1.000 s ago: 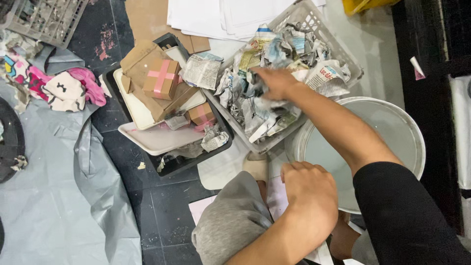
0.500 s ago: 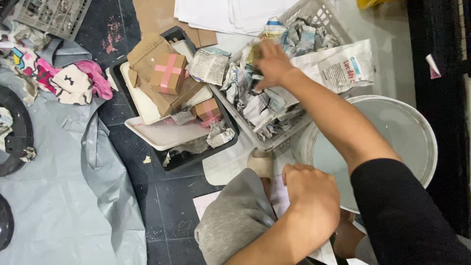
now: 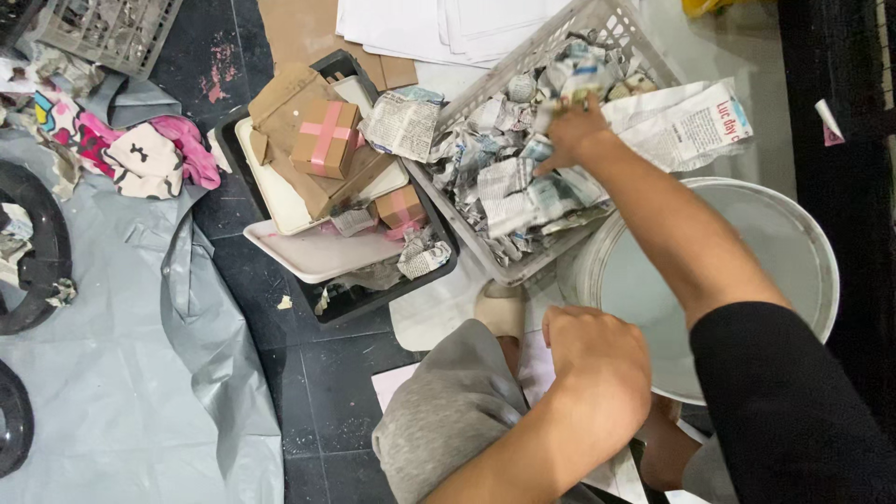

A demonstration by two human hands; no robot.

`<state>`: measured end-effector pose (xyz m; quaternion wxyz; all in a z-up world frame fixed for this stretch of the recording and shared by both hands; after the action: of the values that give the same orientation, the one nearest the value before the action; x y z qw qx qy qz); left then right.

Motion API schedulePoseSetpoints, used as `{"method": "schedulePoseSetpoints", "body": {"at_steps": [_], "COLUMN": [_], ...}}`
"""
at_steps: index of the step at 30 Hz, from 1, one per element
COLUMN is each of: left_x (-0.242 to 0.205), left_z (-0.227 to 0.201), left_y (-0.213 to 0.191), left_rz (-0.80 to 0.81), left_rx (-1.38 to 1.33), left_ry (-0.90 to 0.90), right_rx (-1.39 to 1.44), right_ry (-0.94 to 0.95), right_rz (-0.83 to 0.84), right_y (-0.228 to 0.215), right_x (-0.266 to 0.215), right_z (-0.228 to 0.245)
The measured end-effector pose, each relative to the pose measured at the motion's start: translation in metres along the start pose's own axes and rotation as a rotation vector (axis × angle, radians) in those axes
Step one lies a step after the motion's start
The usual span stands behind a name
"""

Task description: The person sits on the floor and repeatedly picks up small objects, wraps them in newspaper, and places them on a nearby shelf. The process involves unfolding newspaper, wrapping the object, and stacking the wrapped items.

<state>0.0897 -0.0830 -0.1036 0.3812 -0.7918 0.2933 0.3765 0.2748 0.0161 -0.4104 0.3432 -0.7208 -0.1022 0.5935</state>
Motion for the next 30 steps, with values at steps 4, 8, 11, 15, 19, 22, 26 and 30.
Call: {"method": "schedulePoseSetpoints", "body": {"at_steps": [4,8,11,15,19,22,26,30], "left_x": [0.007,0.023,0.033,0.033,0.024,0.019,0.014,0.011], "left_z": [-0.012,-0.027,-0.034,-0.03,-0.023,-0.022,-0.03,-0.03], "left_y": [0.013,0.032,0.044,0.052,0.043,0.032,0.028,0.027], "left_rz": [0.034,0.109,0.163,0.124,0.127,0.104,0.129,0.168], "left_rx": [0.029,0.013,0.031,0.038,0.04,0.028,0.049,0.064], "left_ry": [0.042,0.038,-0.004,0.023,0.024,0.038,0.073,0.065], "right_rx": [-0.005,0.354,0.39,-0.031,-0.326,-0.294,-0.073,0.055], "right_ry": [-0.057,-0.509,-0.52,-0.437,-0.259,-0.169,-0.242,-0.513], "right_rz": [-0.217,-0.427,-0.223,-0.039,0.133,0.196,-0.013,-0.343], "right_y": [-0.049,-0.069,-0.01,0.082,0.097,0.059,-0.001,-0.018], "right_x": [-0.019,-0.027,-0.01,0.016,0.011,-0.007,-0.011,-0.004], "right_z": [0.033,0.107,0.139,0.129,0.069,0.047,0.089,0.148]}}
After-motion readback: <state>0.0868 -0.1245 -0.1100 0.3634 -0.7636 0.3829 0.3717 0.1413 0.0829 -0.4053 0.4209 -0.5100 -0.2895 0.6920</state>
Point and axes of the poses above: each hand's wrist, its own x-axis towards the middle knuckle, its own y-axis out of the palm, z = x × y, the point moved 8 cm from there along x, towards the middle knuckle, and after that the axes turned 1 degree about -x, right-handed, at the moved point
